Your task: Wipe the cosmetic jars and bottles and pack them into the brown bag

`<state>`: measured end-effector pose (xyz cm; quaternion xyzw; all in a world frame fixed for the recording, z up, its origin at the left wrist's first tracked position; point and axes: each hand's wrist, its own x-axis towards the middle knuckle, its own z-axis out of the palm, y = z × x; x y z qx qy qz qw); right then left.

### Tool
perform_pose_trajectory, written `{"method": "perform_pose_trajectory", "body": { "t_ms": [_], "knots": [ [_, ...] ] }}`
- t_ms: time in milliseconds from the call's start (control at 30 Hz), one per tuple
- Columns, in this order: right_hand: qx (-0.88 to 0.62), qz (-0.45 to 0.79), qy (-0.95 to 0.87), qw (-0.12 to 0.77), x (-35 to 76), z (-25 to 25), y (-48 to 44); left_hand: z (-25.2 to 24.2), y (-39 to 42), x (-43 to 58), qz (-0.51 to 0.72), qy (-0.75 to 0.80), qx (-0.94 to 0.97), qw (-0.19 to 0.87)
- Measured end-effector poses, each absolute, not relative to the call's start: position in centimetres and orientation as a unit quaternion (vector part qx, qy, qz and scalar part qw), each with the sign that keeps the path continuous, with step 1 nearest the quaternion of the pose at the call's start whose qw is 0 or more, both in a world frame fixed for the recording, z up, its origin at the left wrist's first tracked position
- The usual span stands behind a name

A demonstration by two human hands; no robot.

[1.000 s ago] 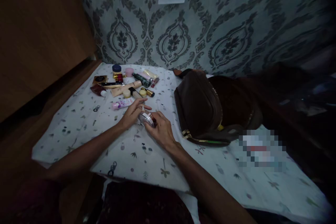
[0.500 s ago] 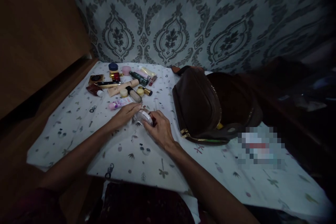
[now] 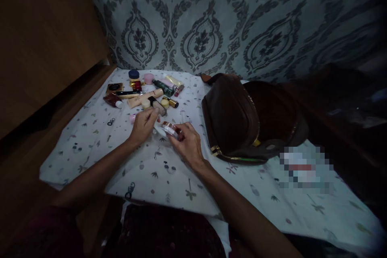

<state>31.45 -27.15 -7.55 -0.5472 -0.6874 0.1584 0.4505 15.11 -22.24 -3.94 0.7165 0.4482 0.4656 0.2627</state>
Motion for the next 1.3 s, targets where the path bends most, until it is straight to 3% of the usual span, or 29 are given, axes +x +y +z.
{"method": "perform_pose_trajectory", "body": {
  "t_ms": [200,267,433,533,900,1300],
  "knots": [
    [-0.531,0.073,-0.737,0.411,30.8,-8.5,-27.5,-3.1,-24.5,17.8,0.397,0.319,0.848,0.144],
    [-0.529,0.071,-0.742,0.406,30.9,-8.4,-27.4,-3.8,-23.7,17.8,0.393,0.344,0.83,0.194],
    [-0.51,0.116,-0.75,0.405,31.5,-7.6,-27.3,-5.9,-20.8,16.6,0.412,0.433,0.634,0.491],
    [-0.498,0.136,-0.763,0.389,31.7,-7.4,-27.5,-6.6,-20.2,16.4,0.417,0.456,0.516,0.593],
    [-0.545,0.033,-0.816,0.188,30.6,-5.5,-28.6,-6.2,-20.8,16.6,0.444,0.402,0.411,0.687],
    [-0.589,0.056,-0.78,0.204,31.0,-5.6,-28.1,-3.9,-21.7,15.2,0.388,0.421,0.354,0.739]
  ]
}}
